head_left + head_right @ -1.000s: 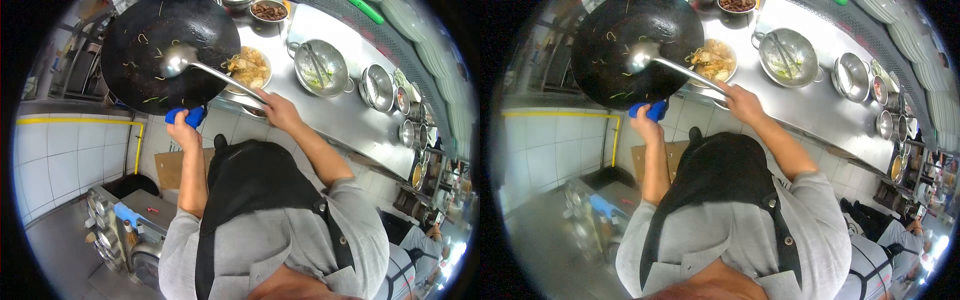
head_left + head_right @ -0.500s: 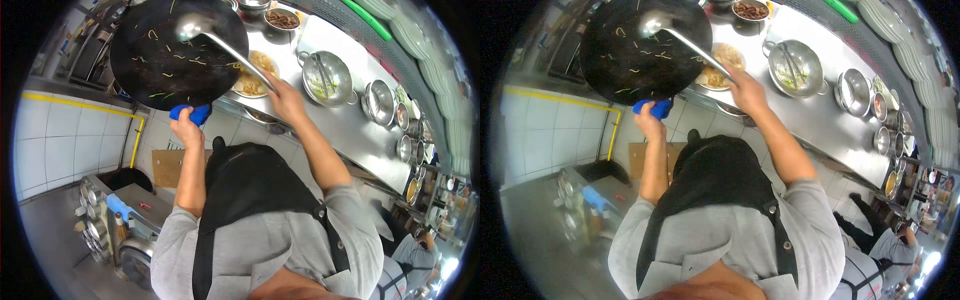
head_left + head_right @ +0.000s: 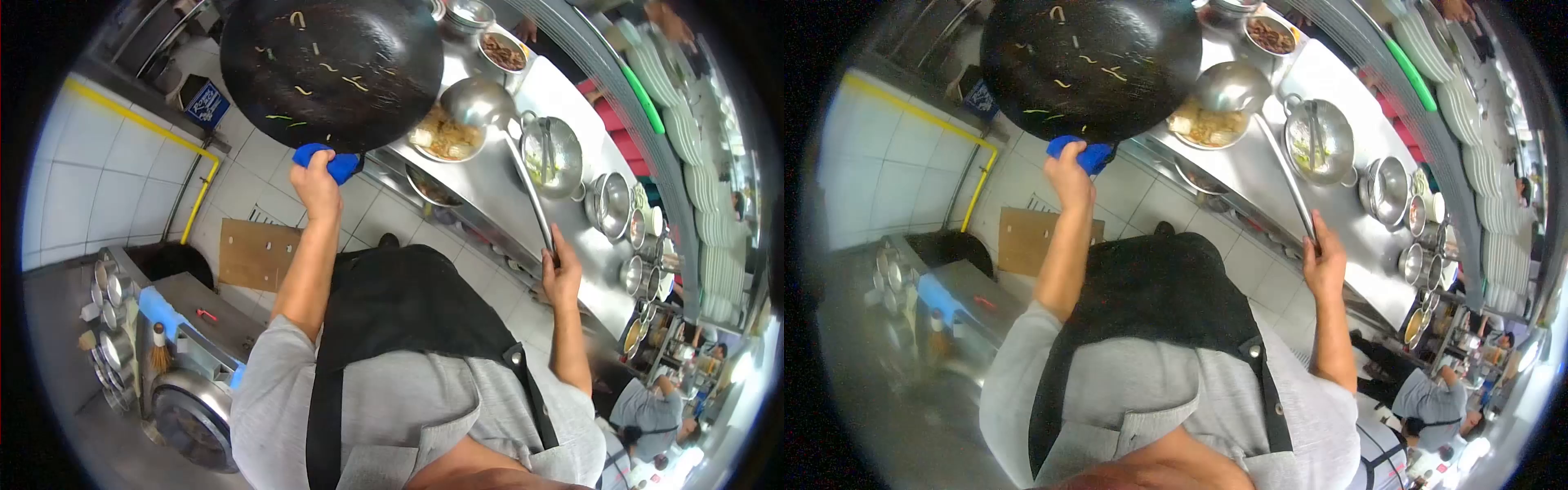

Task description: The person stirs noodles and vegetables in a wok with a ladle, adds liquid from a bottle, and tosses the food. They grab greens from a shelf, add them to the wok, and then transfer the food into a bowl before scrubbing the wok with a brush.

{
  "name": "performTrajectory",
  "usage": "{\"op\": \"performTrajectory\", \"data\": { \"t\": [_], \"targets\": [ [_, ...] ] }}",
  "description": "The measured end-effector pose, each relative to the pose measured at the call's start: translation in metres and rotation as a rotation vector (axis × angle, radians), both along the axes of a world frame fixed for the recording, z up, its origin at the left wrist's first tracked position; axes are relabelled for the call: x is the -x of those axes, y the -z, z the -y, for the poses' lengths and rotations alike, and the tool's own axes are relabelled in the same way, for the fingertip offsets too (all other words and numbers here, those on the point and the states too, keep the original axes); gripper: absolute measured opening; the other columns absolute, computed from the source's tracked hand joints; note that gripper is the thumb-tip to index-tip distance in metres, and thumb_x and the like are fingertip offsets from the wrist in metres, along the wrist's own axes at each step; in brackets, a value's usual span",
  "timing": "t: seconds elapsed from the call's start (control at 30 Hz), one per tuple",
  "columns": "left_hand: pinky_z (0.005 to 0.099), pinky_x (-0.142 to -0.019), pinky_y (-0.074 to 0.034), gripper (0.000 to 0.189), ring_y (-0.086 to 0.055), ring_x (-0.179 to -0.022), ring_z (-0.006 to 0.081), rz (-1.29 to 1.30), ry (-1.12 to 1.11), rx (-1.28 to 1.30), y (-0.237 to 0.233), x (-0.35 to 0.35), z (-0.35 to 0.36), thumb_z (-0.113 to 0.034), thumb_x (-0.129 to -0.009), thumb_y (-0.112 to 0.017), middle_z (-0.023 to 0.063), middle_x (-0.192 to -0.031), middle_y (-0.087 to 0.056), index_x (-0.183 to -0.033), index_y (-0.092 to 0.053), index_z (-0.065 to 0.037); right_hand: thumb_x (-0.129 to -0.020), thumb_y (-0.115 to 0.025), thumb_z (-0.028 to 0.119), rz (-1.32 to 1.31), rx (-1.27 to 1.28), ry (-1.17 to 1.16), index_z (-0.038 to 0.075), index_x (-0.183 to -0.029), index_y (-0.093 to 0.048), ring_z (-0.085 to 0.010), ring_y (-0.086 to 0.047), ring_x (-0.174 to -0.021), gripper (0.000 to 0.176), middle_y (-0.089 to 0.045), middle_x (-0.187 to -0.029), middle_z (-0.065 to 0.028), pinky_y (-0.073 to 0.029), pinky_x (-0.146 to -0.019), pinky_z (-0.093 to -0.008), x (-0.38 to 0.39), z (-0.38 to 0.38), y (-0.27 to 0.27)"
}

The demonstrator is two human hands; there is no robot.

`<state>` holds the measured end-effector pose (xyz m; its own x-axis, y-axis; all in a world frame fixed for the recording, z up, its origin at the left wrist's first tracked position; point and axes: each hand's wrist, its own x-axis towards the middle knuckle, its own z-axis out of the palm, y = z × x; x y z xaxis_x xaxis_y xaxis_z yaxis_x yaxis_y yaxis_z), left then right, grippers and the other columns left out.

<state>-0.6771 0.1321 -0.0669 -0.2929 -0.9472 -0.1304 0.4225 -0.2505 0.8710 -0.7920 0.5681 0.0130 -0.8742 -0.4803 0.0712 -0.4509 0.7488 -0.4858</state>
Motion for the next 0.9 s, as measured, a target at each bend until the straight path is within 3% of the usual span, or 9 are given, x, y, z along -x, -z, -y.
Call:
{"op": "performTrajectory", "data": {
  "t": [0.13,0.3,0.33,0.37,0.43,0.47,0.53,0.7,0.9],
  "targets": [
    [0.0326,-0.068,-0.054,0.003,-0.062,-0.071,0.0177,-0.018,0.070,-0.087,0.004,-0.057,0.033,-0.002,-0.078,-0.063,0.0069,-0.079,-0.063,-0.081,-0.064,-0.001,-0.094,-0.066,0.002,0.268,0.435,0.002,0.001,-0.148,-0.050,-0.0069,-0.056,-0.080,0.056,-0.064,-0.099,0.0019,-0.048,-0.071,-0.0240,-0.029,0.071,0.004],
    [0.0374,-0.072,-0.054,0.015,-0.064,-0.076,0.0225,-0.128,0.185,-0.400,-0.016,-0.205,0.055,-0.010,-0.071,-0.071,0.0076,-0.082,-0.063,-0.084,-0.064,-0.004,-0.096,-0.068,0.012,0.624,0.675,-0.429,0.003,-0.149,-0.048,-0.0069,-0.056,-0.075,0.058,-0.064,-0.094,0.0004,-0.046,-0.068,-0.0234,-0.126,0.214,-0.047],
    [0.0370,-0.072,-0.054,0.014,-0.064,-0.075,0.0217,-0.183,0.230,-0.490,-0.030,-0.247,0.053,-0.008,-0.071,-0.070,0.0067,-0.081,-0.063,-0.083,-0.064,-0.005,-0.096,-0.067,0.013,0.768,0.507,-0.402,0.003,-0.147,-0.051,-0.0078,-0.055,-0.073,0.054,-0.063,-0.091,0.0000,-0.046,-0.067,-0.0234,-0.138,0.227,-0.031],
    [0.0364,-0.073,-0.053,0.013,-0.064,-0.075,0.0210,-0.270,0.161,-0.483,-0.020,-0.285,0.048,-0.007,-0.072,-0.069,0.0061,-0.082,-0.064,-0.083,-0.064,-0.006,-0.097,-0.067,0.014,0.879,0.326,-0.380,0.003,-0.145,-0.053,-0.0087,-0.054,-0.071,0.051,-0.063,-0.087,-0.0003,-0.046,-0.067,-0.0234,-0.145,0.240,0.000],
    [0.0358,-0.074,-0.053,0.014,-0.065,-0.078,0.0205,-0.245,0.018,-0.422,-0.014,-0.356,0.034,-0.006,-0.073,-0.068,0.0064,-0.084,-0.065,-0.085,-0.064,-0.005,-0.098,-0.067,0.015,0.519,0.056,-0.736,0.002,-0.119,-0.067,-0.0085,-0.051,-0.067,0.025,-0.058,-0.077,0.0017,-0.042,-0.063,-0.0230,-0.131,0.267,0.094],
    [0.0358,-0.074,-0.053,0.014,-0.065,-0.078,0.0205,-0.270,-0.087,-0.407,-0.008,-0.390,0.030,-0.006,-0.073,-0.068,0.0064,-0.084,-0.065,-0.085,-0.064,-0.005,-0.098,-0.067,0.015,0.522,0.029,-0.841,0.002,-0.119,-0.067,-0.0085,-0.051,-0.067,0.025,-0.058,-0.077,0.0017,-0.042,-0.063,-0.0230,-0.149,0.292,0.094],
    [0.0355,-0.075,-0.053,0.017,-0.065,-0.079,0.0201,-0.138,-0.240,-0.315,0.001,-0.436,0.015,-0.005,-0.073,-0.069,0.0067,-0.085,-0.065,-0.089,-0.064,-0.004,-0.097,-0.070,0.016,0.796,0.210,-0.856,0.002,-0.089,-0.066,-0.0077,-0.046,-0.064,0.017,-0.052,-0.069,0.0044,-0.038,-0.061,-0.0237,-0.182,0.328,0.086],
    [0.0367,-0.078,-0.055,0.026,-0.066,-0.081,0.0223,-0.123,-0.769,-0.295,0.002,-0.550,-0.025,-0.004,-0.072,-0.070,0.0076,-0.088,-0.066,-0.098,-0.065,-0.002,-0.094,-0.076,0.017,0.645,-0.070,-1.164,0.003,-0.081,-0.062,-0.0066,-0.039,-0.065,0.023,-0.043,-0.068,0.0073,-0.034,-0.059,-0.0241,-0.274,0.465,0.052],
    [0.0373,-0.081,-0.056,0.029,-0.067,-0.088,0.0249,-0.153,-1.359,-0.276,0.013,-0.627,-0.045,-0.003,-0.076,-0.071,0.0119,-0.096,-0.065,-0.103,-0.062,0.002,-0.094,-0.074,0.013,0.791,-0.308,-1.465,0.003,-0.094,-0.067,-0.0046,-0.047,-0.056,0.013,-0.055,-0.067,0.0042,-0.037,-0.051,-0.0234,-0.399,0.585,0.023]
  ]
}}
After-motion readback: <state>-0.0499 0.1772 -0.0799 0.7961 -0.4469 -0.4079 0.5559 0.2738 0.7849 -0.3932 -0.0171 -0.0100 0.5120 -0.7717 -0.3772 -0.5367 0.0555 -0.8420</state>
